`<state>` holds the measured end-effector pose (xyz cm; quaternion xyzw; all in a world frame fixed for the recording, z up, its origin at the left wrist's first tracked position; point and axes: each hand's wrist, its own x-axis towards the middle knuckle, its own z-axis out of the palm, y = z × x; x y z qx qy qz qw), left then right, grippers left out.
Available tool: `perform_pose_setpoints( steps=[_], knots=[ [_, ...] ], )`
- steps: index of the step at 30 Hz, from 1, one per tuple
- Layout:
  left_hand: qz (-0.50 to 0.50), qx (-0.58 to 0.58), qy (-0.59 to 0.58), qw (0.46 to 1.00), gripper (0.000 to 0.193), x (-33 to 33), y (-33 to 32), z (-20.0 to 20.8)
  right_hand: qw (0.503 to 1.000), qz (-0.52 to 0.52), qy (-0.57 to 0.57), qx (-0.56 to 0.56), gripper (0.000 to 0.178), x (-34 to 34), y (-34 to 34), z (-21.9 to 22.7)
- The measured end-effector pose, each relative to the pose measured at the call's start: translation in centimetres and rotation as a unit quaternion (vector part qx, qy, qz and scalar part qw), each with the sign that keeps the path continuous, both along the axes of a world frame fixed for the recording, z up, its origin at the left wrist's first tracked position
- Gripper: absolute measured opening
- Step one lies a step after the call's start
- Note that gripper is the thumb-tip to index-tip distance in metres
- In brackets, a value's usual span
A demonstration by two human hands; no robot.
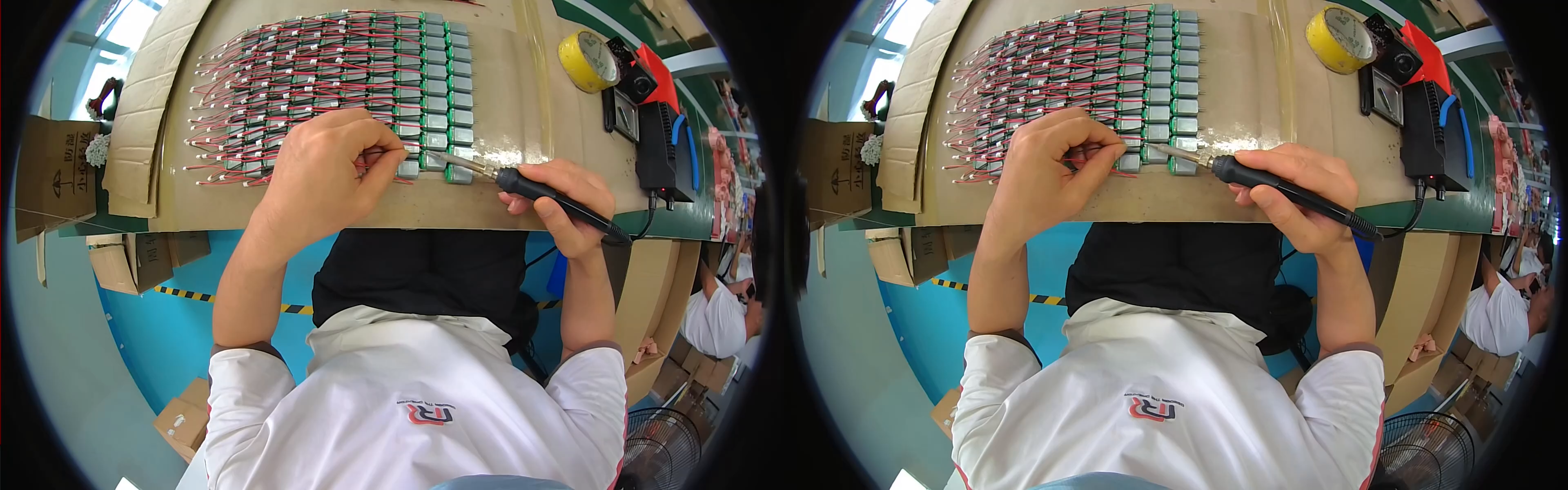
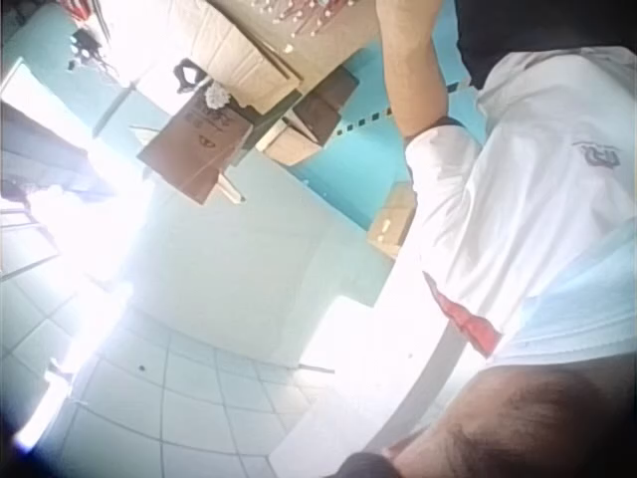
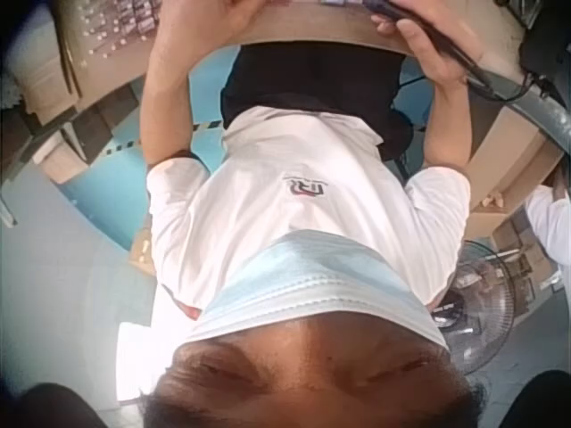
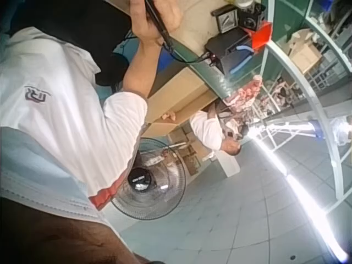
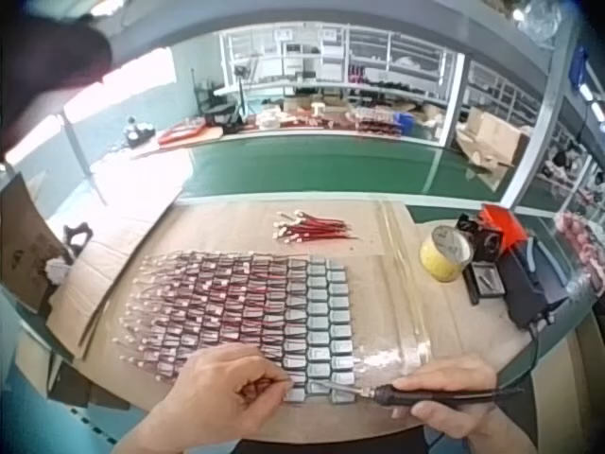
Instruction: The person solders wires onto electronic components arranged in a grid on the workbench using a soldering iron.
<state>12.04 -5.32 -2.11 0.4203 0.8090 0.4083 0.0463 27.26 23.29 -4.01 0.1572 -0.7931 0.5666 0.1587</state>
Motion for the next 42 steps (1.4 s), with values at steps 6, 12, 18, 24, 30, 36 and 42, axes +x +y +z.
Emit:
perform_pose_setpoints(
  steps=[6,12,18,24,30,36,42],
  knots=[
    [-0.001,-0.003,0.007,1.0,0.005,-0.1,0.0,0.0,1.0,-0.001,0.006,-0.003,0.031,0.0,0.0,-0.1],
    [0.0,-0.008,-0.001,1.0,0.005,-0.1,0.0,0.2,1.0,0.003,0.006,-0.001,0.031,0.0,0.0,0.0],
    [0.003,-0.016,-0.005,1.0,0.005,0.0,0.0,0.4,1.0,0.008,0.005,-0.007,0.031,0.0,0.1,-0.2],
    [-0.005,-0.021,-0.007,1.0,0.01,-0.3,-0.1,0.2,1.0,0.004,0.009,-0.013,0.031,0.0,0.1,-0.2],
    [-0.04,-0.044,-0.042,0.997,0.027,-0.5,-0.3,1.8,1.0,0.0,0.007,-0.006,0.031,0.1,0.2,0.1],
    [-0.094,-0.045,-0.024,0.994,0.025,-1.1,-0.9,1.3,1.0,0.002,0.013,-0.013,0.031,0.0,0.1,-0.1],
    [-0.115,-0.057,0.025,0.991,0.015,-1.2,-0.9,1.3,1.0,0.002,0.007,-0.016,0.031,0.1,0.1,0.0]
  ],
)
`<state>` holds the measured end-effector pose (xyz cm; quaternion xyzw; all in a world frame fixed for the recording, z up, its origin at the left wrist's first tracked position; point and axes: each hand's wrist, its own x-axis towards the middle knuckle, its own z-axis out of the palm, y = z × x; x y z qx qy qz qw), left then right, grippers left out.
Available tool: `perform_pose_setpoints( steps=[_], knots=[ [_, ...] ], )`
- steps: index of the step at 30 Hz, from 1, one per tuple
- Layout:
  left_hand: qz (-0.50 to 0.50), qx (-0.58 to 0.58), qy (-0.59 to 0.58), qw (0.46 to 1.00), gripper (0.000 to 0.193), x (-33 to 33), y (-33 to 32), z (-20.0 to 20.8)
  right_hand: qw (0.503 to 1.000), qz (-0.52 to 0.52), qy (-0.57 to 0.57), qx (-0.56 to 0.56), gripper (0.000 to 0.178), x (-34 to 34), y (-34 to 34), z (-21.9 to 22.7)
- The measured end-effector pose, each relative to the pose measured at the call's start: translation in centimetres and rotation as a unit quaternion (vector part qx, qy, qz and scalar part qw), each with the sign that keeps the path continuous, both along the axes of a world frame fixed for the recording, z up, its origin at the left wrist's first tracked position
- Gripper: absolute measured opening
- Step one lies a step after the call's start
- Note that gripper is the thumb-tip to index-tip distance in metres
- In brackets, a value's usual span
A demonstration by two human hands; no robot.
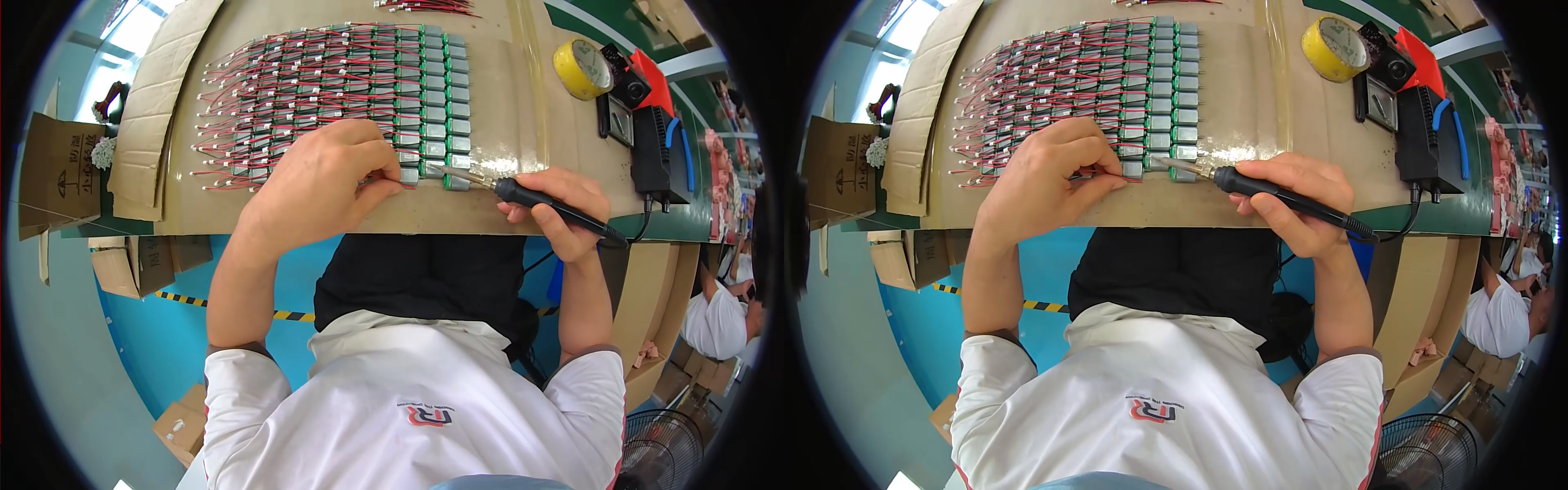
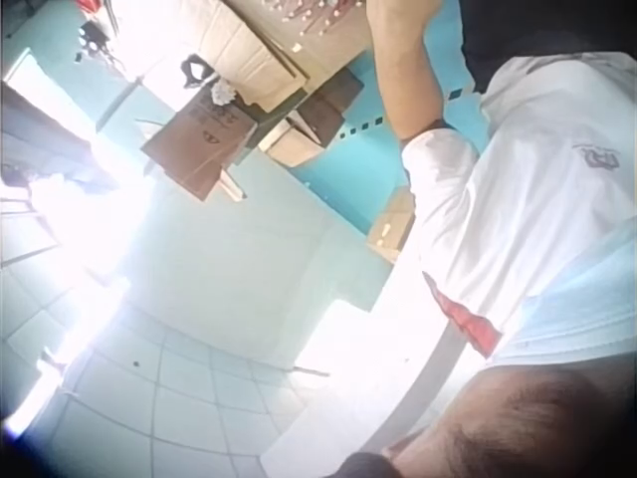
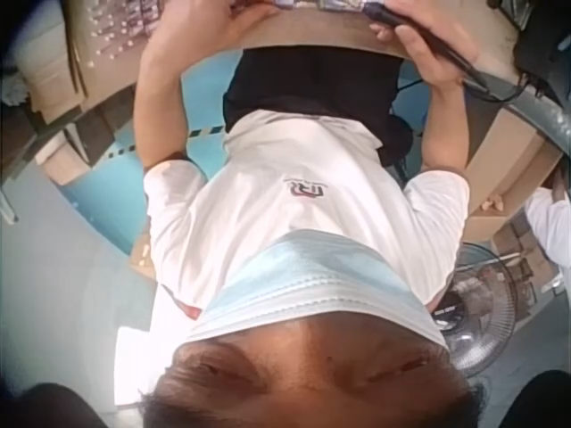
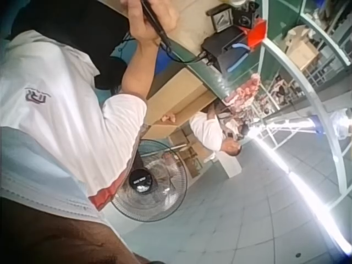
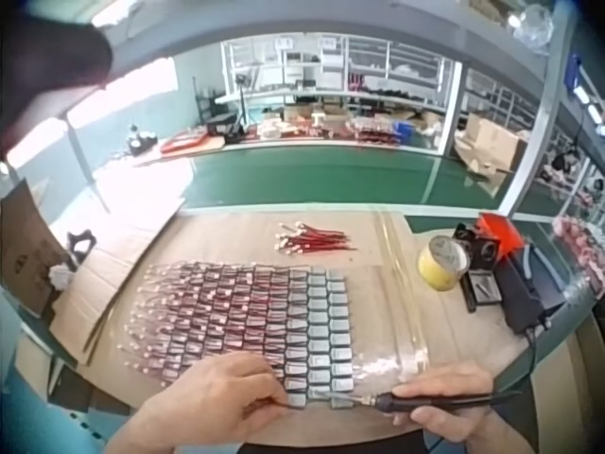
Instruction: The person solders wires onto electronic components arranged in a grid on the workbench using a soldering iron.
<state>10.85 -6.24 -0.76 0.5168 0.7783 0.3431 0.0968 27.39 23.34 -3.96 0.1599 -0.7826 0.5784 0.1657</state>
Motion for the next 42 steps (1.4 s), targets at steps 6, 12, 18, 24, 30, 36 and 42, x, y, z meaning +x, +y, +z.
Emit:
perform_pose_setpoints(
  steps=[6,12,18,24,30,36,42],
  knots=[
    [0.001,0.017,-0.005,1.0,0.015,0.14,0.13,-0.14,1.0,0.009,0.012,0.005,0.031,-0.08,0.16,-0.06],
    [0.025,0.022,0.009,0.999,0.017,0.42,0.2,-0.35,1.0,0.008,0.018,0.016,0.03,-0.22,0.14,-0.08],
    [0.035,0.033,0.012,0.999,0.017,0.54,0.32,-0.72,0.999,0.009,0.02,0.03,0.03,-0.22,0.02,0.03],
    [0.031,0.031,0.028,0.999,0.017,0.51,0.3,-0.76,0.999,0.009,0.028,0.032,0.03,-0.24,0.05,-0.21],
    [0.034,0.028,0.036,0.998,0.017,0.57,0.3,-0.76,0.999,0.007,0.027,0.037,0.03,-0.27,-0.13,-0.01],
    [0.039,0.021,0.026,0.999,0.016,0.68,0.27,-0.71,0.999,0.009,0.025,0.048,0.03,-0.31,-0.13,0.11],
    [0.038,0.017,0.028,0.999,0.016,0.61,0.29,-0.76,0.998,0.009,0.036,0.041,0.03,-0.32,0.0,-0.18]
  ],
)
